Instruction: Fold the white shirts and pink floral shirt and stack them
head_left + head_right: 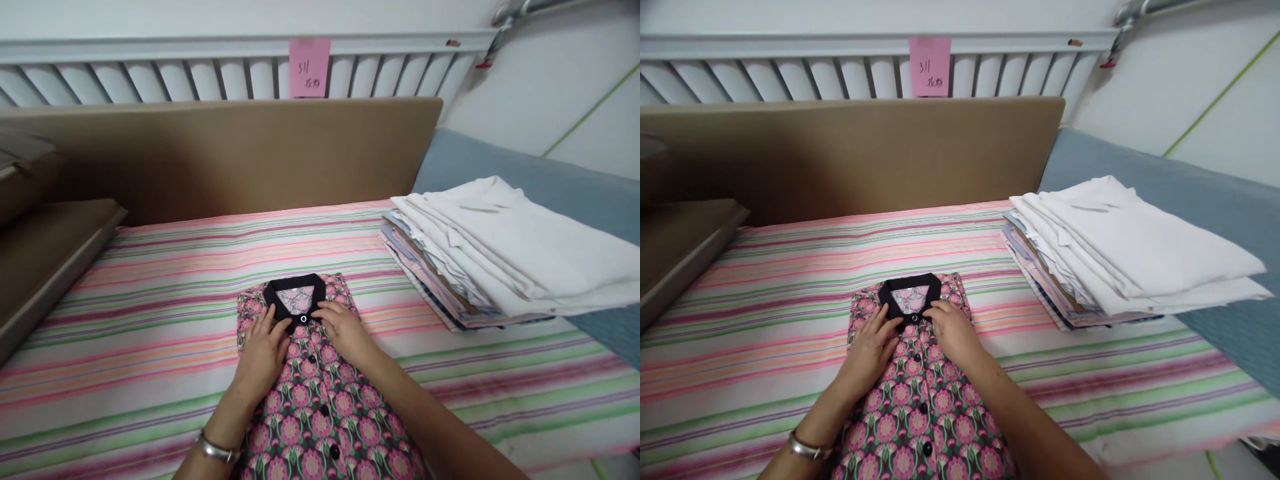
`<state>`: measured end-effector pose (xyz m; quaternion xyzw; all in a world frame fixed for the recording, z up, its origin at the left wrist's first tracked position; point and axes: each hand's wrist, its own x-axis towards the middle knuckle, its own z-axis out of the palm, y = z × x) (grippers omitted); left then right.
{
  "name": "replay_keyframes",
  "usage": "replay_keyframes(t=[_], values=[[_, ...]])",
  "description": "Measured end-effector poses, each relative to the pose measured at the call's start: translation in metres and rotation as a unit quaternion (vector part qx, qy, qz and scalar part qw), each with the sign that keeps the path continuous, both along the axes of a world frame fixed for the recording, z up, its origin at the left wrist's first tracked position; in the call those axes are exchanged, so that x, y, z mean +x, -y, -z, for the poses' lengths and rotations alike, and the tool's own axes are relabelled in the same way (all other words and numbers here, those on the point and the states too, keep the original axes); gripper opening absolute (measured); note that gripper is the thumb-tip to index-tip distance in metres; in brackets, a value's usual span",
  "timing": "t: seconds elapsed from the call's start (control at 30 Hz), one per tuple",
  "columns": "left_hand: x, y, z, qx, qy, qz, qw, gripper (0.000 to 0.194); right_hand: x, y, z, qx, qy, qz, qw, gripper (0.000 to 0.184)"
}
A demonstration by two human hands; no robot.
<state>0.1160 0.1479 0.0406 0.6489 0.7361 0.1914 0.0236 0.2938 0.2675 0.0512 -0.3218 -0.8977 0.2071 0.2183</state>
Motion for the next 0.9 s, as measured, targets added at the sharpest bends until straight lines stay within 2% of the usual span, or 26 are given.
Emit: replay_keyframes(t=[0.23, 0.4, 0.53, 0.63, 0.77, 0.9], values=[[0.005, 0.001, 0.001, -0.004, -0.048, -0.001, 0.999, 0.043, 0.0, -0.001, 0.001, 0.009, 0.007, -0.005, 1.0, 0.036], [0.004, 0.001, 0.0, -0.011, -0.048, -0.004, 0.999, 0.044, 0.0, 0.0, 0.0, 0.01, 0.02, -0.007, 1.0, 0.037], [0.008, 0.003, -0.005, -0.006, -0.034, 0.002, 0.999, 0.043, 0.0, 0.001, -0.002, 0.011, 0.018, -0.006, 1.0, 0.035], [0.017, 0.006, -0.009, 0.0, -0.039, 0.001, 0.999, 0.049, 0.001, 0.001, -0.008, 0.029, -0.012, 0.02, 0.999, 0.033], [0.021, 0.006, -0.005, 0.007, -0.061, -0.053, 0.997, 0.059, 0.002, 0.0, -0.013, 0.072, 0.029, 0.069, 0.995, 0.037], [0.009, 0.003, 0.004, 0.001, -0.084, -0.121, 0.989, 0.062, 0.003, -0.001, -0.007, 0.046, 0.115, 0.112, 0.986, 0.048]])
